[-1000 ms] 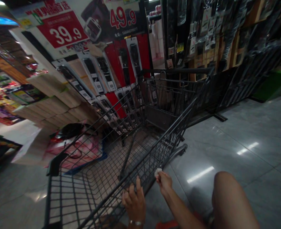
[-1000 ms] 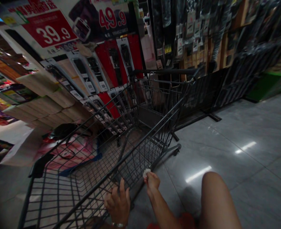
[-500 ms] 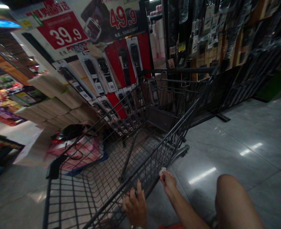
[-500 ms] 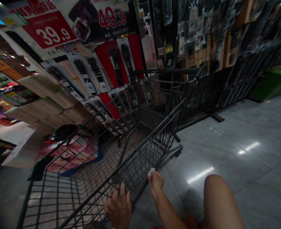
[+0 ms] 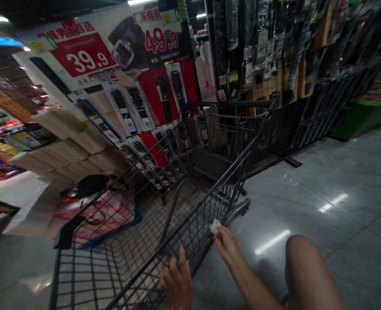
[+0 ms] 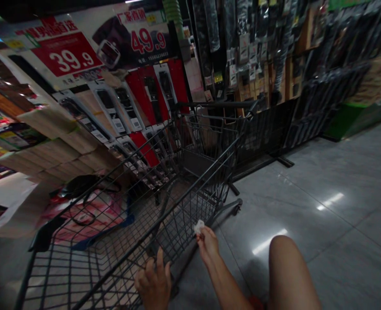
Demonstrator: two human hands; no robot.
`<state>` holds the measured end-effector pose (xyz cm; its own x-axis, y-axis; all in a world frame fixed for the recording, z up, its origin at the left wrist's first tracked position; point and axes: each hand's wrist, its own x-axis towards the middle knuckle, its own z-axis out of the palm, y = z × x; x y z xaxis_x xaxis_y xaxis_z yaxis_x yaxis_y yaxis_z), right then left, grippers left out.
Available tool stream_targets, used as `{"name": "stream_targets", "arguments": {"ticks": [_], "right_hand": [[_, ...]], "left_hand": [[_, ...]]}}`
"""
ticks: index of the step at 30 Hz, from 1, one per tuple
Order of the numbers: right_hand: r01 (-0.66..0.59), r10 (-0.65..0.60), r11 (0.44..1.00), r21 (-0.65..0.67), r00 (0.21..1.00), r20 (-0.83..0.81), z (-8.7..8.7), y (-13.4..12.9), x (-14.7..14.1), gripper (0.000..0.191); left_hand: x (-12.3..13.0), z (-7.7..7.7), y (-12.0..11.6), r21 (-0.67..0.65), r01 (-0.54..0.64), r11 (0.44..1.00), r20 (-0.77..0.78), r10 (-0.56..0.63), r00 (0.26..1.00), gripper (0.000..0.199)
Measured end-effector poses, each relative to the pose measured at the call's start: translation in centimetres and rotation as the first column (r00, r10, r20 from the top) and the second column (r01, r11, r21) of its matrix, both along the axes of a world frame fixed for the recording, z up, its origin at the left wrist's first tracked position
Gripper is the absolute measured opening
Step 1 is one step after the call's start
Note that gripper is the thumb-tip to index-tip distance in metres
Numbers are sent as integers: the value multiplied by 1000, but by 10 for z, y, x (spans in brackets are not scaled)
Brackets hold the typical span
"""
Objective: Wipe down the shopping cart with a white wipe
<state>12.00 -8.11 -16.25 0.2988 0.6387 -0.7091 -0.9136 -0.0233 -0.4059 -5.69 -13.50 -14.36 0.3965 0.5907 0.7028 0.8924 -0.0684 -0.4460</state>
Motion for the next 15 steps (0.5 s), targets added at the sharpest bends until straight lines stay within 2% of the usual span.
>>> {"name": "stream_targets", "arguments": {"ticks": [4, 9, 12, 15], "right_hand": [[40, -49, 995, 91, 994, 100, 3, 6, 15, 23], [101, -81, 993, -64, 962, 259, -9, 9, 22, 26], [97, -66, 991, -91, 952, 298, -19, 8, 13, 30], [78, -43, 993, -93, 941, 335, -26, 8, 3, 33]], "left_hand": [[4, 7, 1, 26, 1, 1000, -48, 0, 999, 37], [8, 7, -1, -11, -3, 1000, 7, 3, 1000, 38], [7, 3, -3, -56, -8, 998, 74, 12, 997, 40], [6, 1, -4, -73, -21, 997, 74, 27, 997, 41]]}}
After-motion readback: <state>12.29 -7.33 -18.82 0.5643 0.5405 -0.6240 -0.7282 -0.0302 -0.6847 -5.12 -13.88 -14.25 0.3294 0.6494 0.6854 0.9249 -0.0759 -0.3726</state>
